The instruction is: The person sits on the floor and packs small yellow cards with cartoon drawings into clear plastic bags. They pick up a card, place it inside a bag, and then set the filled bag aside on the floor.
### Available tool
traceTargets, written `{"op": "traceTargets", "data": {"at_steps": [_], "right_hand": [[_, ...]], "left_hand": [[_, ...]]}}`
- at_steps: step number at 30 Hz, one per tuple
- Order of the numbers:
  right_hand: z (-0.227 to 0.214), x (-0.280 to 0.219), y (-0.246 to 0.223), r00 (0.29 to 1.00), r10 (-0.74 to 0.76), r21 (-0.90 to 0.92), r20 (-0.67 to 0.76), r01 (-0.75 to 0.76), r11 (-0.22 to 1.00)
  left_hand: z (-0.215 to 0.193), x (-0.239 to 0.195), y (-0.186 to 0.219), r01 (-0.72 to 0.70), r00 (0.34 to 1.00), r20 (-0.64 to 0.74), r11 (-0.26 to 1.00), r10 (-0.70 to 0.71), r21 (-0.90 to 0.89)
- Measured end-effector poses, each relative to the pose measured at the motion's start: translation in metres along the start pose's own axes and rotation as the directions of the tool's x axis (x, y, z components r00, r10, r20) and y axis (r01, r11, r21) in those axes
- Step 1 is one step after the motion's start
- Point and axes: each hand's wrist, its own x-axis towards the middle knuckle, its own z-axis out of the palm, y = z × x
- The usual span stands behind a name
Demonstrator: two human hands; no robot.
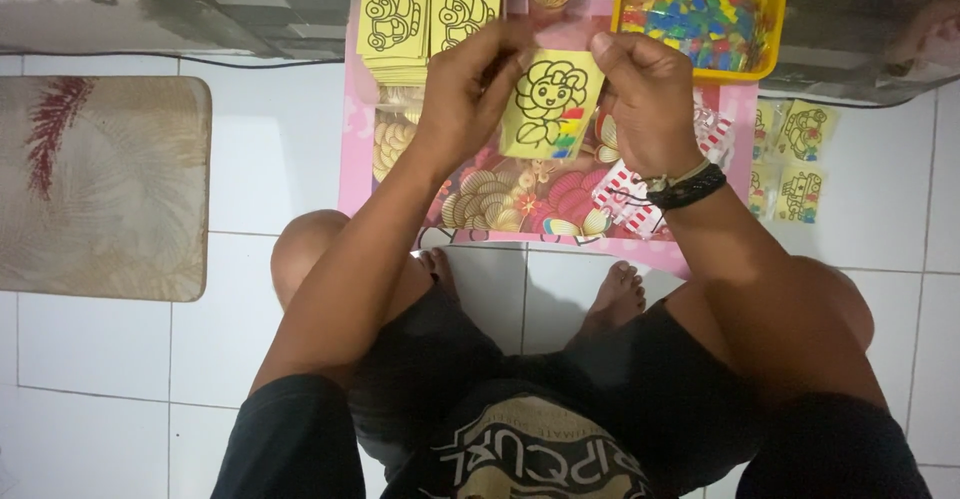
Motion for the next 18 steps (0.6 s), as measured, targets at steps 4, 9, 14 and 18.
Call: {"op": "traceTargets", "data": {"at_steps": [4, 9, 14, 18], "right_hand": [[0.003, -0.005, -0.004, 0.974, -0.225, -0.137, 0.04, 0.228, 0.964], [-0.001, -0.007, -0.005, 0.933, -0.336, -0.216, 0.131, 0.358, 0.909], [0.001, -0.007, -0.01, 0.921, -0.344, -0.305, 0.185, 0.386, 0.871], [0.004, -0.005, -0.022, 0.932, -0.33, -0.344, 0.151, 0.362, 0.866]], "left_hand": [[0.004, -0.003, -0.016, 0.049, 0.994, -0.099, 0.999, -0.046, 0.022], [-0.001, -0.003, -0.026, 0.143, 0.977, -0.13, 0.968, -0.172, -0.205], [-0.006, 0.003, -0.02, 0.189, 0.967, -0.128, 0.958, -0.219, -0.216], [-0.009, 0.014, -0.02, 0.11, 0.992, -0.024, 0.961, -0.121, -0.255]]}}
